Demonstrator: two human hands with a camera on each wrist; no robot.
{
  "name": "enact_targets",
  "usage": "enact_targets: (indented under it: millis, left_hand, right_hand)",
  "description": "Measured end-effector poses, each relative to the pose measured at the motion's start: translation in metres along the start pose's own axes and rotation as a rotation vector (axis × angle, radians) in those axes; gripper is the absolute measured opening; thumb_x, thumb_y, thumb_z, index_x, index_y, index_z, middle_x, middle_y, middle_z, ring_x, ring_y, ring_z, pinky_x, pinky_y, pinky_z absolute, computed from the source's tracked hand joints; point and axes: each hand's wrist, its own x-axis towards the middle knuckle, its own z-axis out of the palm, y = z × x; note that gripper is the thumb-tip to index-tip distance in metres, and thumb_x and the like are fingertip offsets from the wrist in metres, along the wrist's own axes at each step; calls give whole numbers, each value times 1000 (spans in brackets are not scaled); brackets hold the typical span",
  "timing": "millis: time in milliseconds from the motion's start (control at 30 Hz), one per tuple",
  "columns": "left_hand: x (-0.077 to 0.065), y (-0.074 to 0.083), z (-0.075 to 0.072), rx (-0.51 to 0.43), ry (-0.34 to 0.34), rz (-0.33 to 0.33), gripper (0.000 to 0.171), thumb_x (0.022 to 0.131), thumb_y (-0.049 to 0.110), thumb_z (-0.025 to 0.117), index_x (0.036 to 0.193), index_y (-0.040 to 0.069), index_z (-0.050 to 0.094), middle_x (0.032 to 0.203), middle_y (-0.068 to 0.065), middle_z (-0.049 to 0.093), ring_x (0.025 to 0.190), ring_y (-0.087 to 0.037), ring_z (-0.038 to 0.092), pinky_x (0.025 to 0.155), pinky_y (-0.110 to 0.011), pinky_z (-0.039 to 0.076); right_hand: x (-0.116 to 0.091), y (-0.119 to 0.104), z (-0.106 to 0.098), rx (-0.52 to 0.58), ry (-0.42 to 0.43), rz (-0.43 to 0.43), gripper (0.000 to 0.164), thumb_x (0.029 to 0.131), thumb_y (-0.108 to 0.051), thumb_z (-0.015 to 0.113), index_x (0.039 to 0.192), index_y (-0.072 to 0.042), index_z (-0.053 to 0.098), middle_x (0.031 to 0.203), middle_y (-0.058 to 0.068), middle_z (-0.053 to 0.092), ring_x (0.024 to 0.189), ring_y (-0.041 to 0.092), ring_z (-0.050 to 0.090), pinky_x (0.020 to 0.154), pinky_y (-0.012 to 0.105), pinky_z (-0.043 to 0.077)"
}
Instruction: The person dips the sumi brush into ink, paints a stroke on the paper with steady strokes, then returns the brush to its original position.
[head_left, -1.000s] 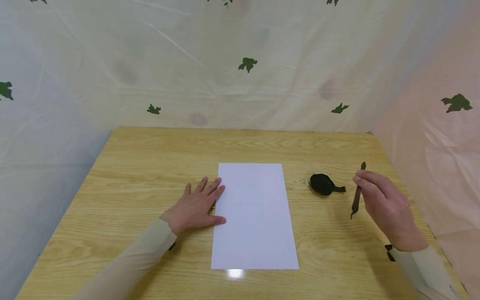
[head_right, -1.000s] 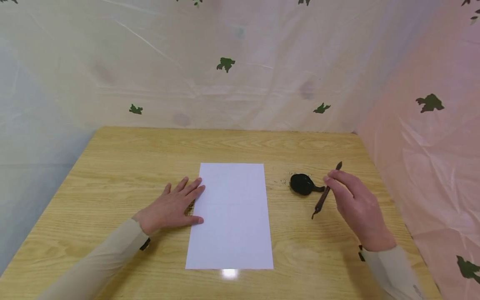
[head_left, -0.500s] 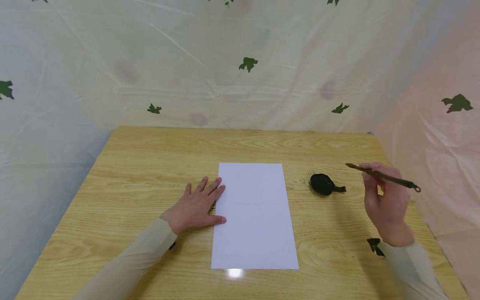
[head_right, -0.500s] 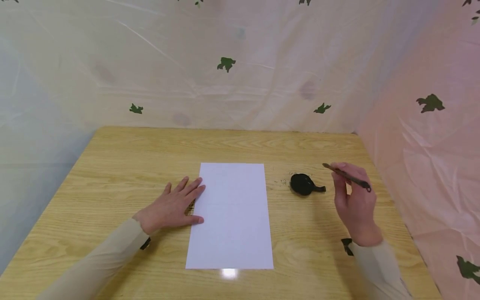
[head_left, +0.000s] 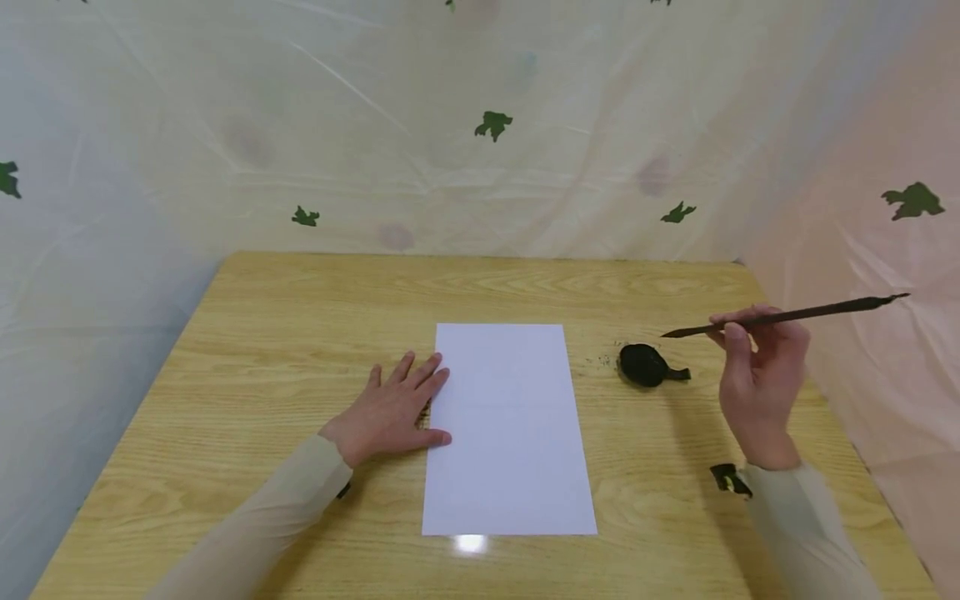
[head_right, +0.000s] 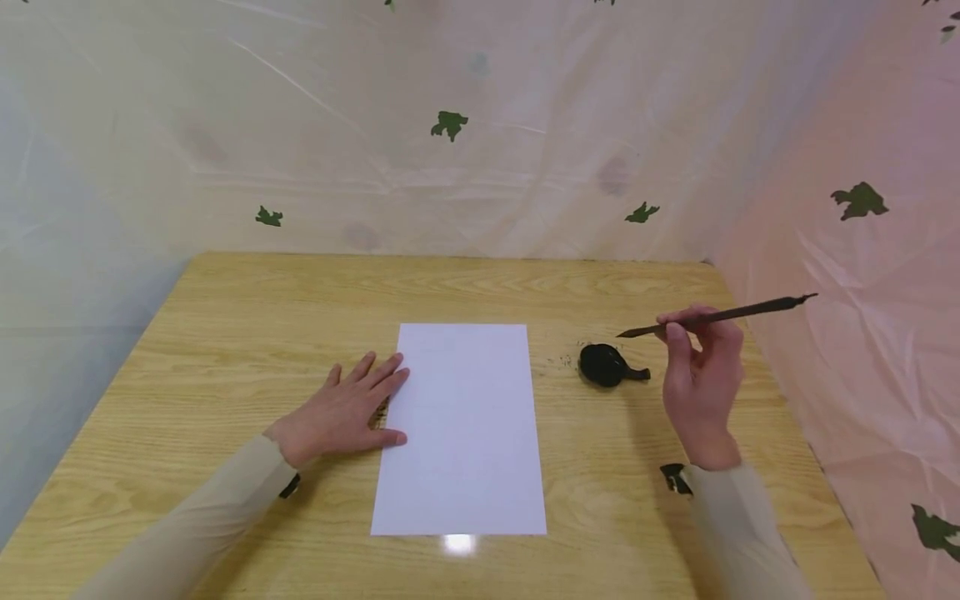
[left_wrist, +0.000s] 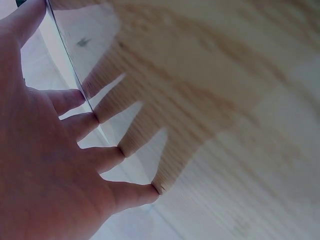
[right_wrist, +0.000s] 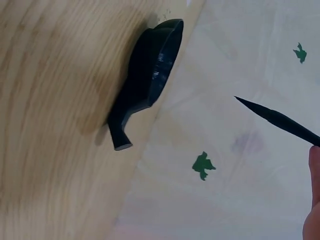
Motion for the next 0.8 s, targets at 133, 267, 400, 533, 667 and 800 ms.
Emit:
enact_targets:
  millis: [133,267,400,533,667,800]
  left_hand:
    - [1,0,1,5,-7,-4,98,93,69,61,166,13,26,174,-7,10,157,-43,5,114,-78,12]
    - [1,0,2,7,-3,-4,98,93,69,61,166,13,26,174,-6,10,157,-43,5,114,-78,13]
    - [0,1,2,4,7,-1,97,94,69,61,165,13,27,174,-7,12,157,-44,6,113,-78,13]
    - [-1,2,1,-2,10,0,97,93,69,61,165,13,27,174,-7,12,157,-43,7,113,-78,13]
    - [-1,2,2,-1,11,-2,97,94,68,61,165,12,28,174,-7,12,157,-43,7,113,-78,13]
    - [-1,2,2,0,11,-2,96,94,67,62,165,12,28,174,-7,12,157,-43,6,113,-78,13]
  right_hand:
    - [-2,9,-4,-42,-5,82,28,101,11,56,125,17,43,105,8,66,93,16,71,84,21,57]
    - [-4,18,-9,-94,-33,132,32,100,14,53,132,15,44,108,4,66,95,15,70,86,21,57]
    - [-6,23,-11,-130,-62,165,34,101,13,52,135,14,44,110,-1,64,98,14,69,87,21,57]
    - [-7,27,-12,-123,-70,197,35,102,10,52,136,15,44,108,0,63,97,13,69,86,21,57]
    - [-8,32,-12,-99,-71,233,36,102,9,54,136,16,44,106,3,63,96,14,68,84,21,57]
    - [-9,34,-13,-141,-84,273,35,103,5,56,136,12,47,106,0,63,95,11,68,82,19,57]
